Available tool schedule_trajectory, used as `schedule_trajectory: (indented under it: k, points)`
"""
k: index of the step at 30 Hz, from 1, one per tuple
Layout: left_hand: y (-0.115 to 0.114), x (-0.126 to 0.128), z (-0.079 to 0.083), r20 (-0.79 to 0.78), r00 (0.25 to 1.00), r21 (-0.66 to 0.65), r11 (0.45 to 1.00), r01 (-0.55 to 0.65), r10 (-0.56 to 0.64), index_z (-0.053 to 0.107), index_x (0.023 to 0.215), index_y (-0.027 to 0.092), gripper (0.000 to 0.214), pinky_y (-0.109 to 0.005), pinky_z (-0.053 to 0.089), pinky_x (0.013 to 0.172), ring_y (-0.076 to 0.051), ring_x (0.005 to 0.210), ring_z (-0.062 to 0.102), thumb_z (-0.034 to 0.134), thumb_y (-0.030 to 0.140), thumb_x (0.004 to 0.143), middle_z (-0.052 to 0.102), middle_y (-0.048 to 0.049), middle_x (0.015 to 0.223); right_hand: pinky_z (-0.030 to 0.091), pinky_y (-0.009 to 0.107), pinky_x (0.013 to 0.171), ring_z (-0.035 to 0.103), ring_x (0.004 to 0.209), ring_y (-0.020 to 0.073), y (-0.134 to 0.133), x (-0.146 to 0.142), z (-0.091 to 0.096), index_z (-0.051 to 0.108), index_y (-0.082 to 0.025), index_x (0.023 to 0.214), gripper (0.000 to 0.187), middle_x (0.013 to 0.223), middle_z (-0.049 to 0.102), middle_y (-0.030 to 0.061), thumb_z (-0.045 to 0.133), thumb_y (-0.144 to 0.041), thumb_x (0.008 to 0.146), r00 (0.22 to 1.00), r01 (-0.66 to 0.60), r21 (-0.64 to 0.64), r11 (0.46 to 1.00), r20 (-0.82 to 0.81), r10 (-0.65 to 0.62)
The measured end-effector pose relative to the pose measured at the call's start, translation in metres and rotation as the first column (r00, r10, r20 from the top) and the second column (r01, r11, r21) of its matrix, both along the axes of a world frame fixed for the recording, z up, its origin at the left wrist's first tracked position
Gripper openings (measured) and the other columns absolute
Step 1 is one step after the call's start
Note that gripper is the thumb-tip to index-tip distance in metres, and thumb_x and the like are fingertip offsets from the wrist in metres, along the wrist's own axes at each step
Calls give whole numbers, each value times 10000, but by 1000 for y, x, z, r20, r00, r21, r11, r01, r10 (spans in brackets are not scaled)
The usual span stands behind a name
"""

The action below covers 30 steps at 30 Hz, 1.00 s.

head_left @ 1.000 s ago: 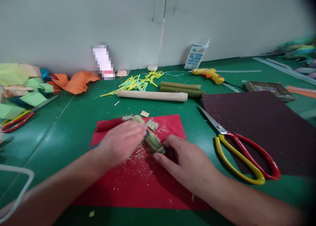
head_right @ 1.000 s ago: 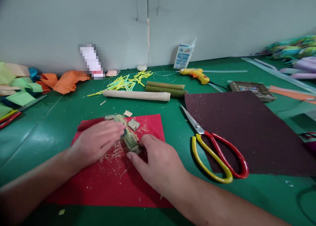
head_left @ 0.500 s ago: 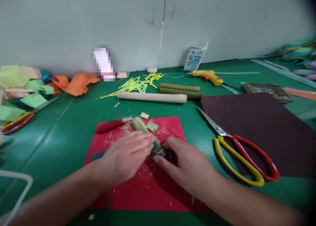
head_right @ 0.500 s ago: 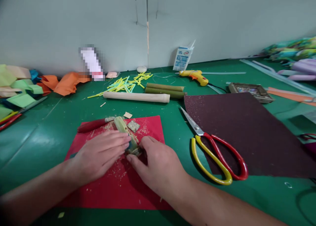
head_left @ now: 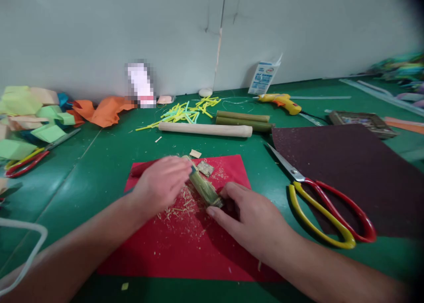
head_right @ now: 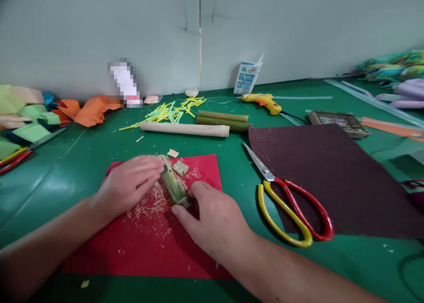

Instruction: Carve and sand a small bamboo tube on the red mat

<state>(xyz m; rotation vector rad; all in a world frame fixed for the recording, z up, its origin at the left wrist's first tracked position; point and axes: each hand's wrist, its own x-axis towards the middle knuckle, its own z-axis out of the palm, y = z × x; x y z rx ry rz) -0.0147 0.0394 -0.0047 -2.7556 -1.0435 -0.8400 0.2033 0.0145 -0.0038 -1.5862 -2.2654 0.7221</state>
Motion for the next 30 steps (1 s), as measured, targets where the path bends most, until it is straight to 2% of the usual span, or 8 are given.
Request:
schedule_trajectory:
  k: [2, 4, 9, 12, 16, 21, 26, 30]
  points:
    - [-5, 2, 0, -52, 993, -37, 994, 104, -106, 612, 1085, 119, 268, -394, 460, 996, -187, 1106, 573, 437, 118, 882, 639, -94, 1138, 291, 237, 483, 484, 558, 120, 0, 0, 0, 476, -217, 725, 200, 666, 564, -24, 560, -387, 788, 1000, -8, 3, 1000, -4, 8]
    - [-6, 2, -1, -68, 987, -63, 988, 140, -145, 608, 1093, 121, 270, -381, 445, 1013, -179, 1130, 555, 433, 118, 887, 625, -89, 1166, 295, 238, 487, 482, 564, 122, 0, 0, 0, 472, -218, 727, 201, 672, 564, -24, 556, -388, 790, 1000, -8, -5, 1000, 0, 8]
    - [16, -14, -6, 35, 996, -7, 997, -83, 83, 625, 1070, 142, 232, -395, 488, 955, -179, 1043, 607, 500, 148, 874, 661, -75, 1095, 301, 247, 492, 494, 575, 132, 1, 0, 2, 484, -220, 743, 223, 689, 575, -20, 542, -428, 796, 1000, 6, -30, 1000, 16, -5]
    - [23, -17, -8, 40, 996, 9, 997, -78, 78, 625, 1067, 139, 230, -397, 492, 948, -180, 1040, 608, 502, 142, 873, 658, -77, 1101, 307, 249, 495, 500, 580, 135, 1, 0, 3, 484, -220, 742, 216, 683, 573, -23, 545, -421, 794, 1000, 6, -41, 999, 13, -5]
    - [12, -10, -5, 36, 998, 32, 998, -60, 59, 630, 1049, 109, 219, -385, 490, 950, -184, 1030, 612, 515, 131, 864, 666, -93, 1077, 305, 250, 495, 494, 579, 132, 1, -1, 3, 478, -220, 738, 214, 688, 569, -23, 546, -414, 795, 1000, 7, -32, 999, 9, -6]
    - [-2, -1, 1, -85, 993, -27, 997, 78, -80, 613, 1081, 108, 260, -380, 457, 995, -188, 1106, 570, 458, 105, 873, 637, -95, 1139, 303, 246, 502, 486, 585, 129, 1, -1, 2, 465, -219, 735, 198, 687, 557, -25, 545, -389, 796, 1000, -18, -44, 999, -2, 18]
    - [6, -7, 1, -7, 998, 8, 998, -56, 56, 627, 1058, 134, 230, -387, 494, 950, -181, 1015, 622, 480, 158, 882, 670, -79, 1075, 290, 249, 499, 483, 581, 134, 2, -1, 1, 469, -220, 746, 225, 696, 560, -21, 531, -429, 801, 1000, -1, -47, 999, 16, 1]
    - [-4, -1, -1, -105, 990, -15, 996, 89, -90, 605, 1096, 106, 273, -388, 444, 1012, -193, 1130, 555, 445, 111, 875, 627, -90, 1162, 294, 249, 507, 479, 585, 130, 2, -1, 1, 456, -219, 731, 204, 692, 555, -25, 546, -392, 795, 1000, -20, -39, 999, 0, 20]
